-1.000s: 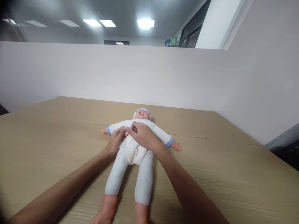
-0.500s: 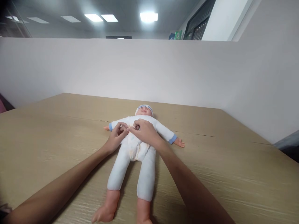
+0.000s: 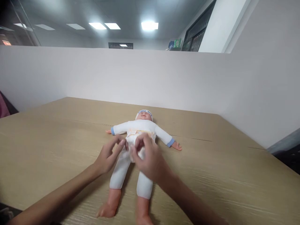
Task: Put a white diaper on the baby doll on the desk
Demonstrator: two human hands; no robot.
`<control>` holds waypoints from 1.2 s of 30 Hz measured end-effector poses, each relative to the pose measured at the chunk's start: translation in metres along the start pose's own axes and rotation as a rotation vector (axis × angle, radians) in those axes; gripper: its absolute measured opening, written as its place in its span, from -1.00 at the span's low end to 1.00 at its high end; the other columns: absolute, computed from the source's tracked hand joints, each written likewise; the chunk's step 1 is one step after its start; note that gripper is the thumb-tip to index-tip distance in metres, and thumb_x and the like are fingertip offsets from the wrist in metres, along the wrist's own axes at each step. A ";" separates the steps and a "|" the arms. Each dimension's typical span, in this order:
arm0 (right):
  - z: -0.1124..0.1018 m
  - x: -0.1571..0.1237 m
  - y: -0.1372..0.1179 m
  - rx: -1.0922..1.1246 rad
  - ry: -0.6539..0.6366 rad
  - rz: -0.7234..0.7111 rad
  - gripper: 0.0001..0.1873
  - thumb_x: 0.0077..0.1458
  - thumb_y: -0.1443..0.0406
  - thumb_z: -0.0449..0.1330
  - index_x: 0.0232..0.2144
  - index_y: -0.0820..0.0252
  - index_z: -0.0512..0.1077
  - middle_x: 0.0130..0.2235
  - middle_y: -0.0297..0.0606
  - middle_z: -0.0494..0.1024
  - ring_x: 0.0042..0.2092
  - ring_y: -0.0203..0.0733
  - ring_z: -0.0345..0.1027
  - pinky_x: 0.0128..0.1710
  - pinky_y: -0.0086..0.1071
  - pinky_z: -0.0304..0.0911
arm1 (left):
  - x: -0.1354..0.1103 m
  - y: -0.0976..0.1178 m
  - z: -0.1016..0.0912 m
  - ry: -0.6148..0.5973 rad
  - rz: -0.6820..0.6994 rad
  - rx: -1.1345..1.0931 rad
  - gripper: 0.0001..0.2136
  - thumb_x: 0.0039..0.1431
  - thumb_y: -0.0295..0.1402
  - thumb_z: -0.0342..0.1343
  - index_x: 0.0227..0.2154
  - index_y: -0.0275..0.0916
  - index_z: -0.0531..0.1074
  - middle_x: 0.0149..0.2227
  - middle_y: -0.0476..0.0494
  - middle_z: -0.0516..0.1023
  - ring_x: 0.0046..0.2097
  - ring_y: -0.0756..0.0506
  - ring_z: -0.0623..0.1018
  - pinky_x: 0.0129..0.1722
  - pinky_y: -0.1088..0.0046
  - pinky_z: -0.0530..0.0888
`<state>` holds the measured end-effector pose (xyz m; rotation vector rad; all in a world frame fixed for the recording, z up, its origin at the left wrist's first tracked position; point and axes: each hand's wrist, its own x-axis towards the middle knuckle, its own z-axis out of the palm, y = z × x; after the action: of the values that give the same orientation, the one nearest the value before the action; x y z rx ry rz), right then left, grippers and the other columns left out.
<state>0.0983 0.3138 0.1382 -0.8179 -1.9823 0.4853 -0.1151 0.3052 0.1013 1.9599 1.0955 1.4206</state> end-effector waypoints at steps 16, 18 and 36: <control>0.005 -0.070 0.019 -0.556 -0.188 0.306 -0.82 0.48 0.14 0.15 -0.19 0.05 0.43 -0.43 -0.35 0.57 -0.44 -0.09 0.46 -0.41 -0.27 0.04 | -0.023 -0.006 0.022 -0.173 -0.284 0.402 -0.64 0.29 0.02 0.33 -0.36 -0.12 0.41 -0.46 -0.02 0.55 -0.40 -0.14 0.45 -0.32 0.35 0.15; 0.009 -0.073 0.018 -0.596 -0.189 0.277 -0.82 0.50 0.17 0.14 -0.20 0.06 0.45 -0.39 -0.31 0.58 -0.40 -0.07 0.48 -0.39 -0.26 0.08 | -0.024 -0.006 0.023 -0.182 -0.264 0.442 -0.65 0.31 0.01 0.31 -0.35 -0.12 0.38 -0.45 -0.03 0.54 -0.38 -0.15 0.42 -0.28 0.34 0.17; 0.009 -0.071 0.018 -0.453 -0.222 0.280 -0.78 0.36 0.35 0.23 0.03 0.07 0.52 0.14 -0.14 0.64 0.05 0.10 0.61 -0.02 -0.09 0.46 | -0.018 -0.016 0.019 -0.230 -0.018 0.250 -0.93 0.42 -0.29 0.17 -0.14 -0.13 0.49 0.19 -0.24 0.58 0.22 -0.29 0.50 0.23 0.10 0.33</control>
<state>0.1228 0.2753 0.0796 -1.3875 -2.2310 0.2957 -0.1049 0.3009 0.0729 2.2149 1.2265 1.0570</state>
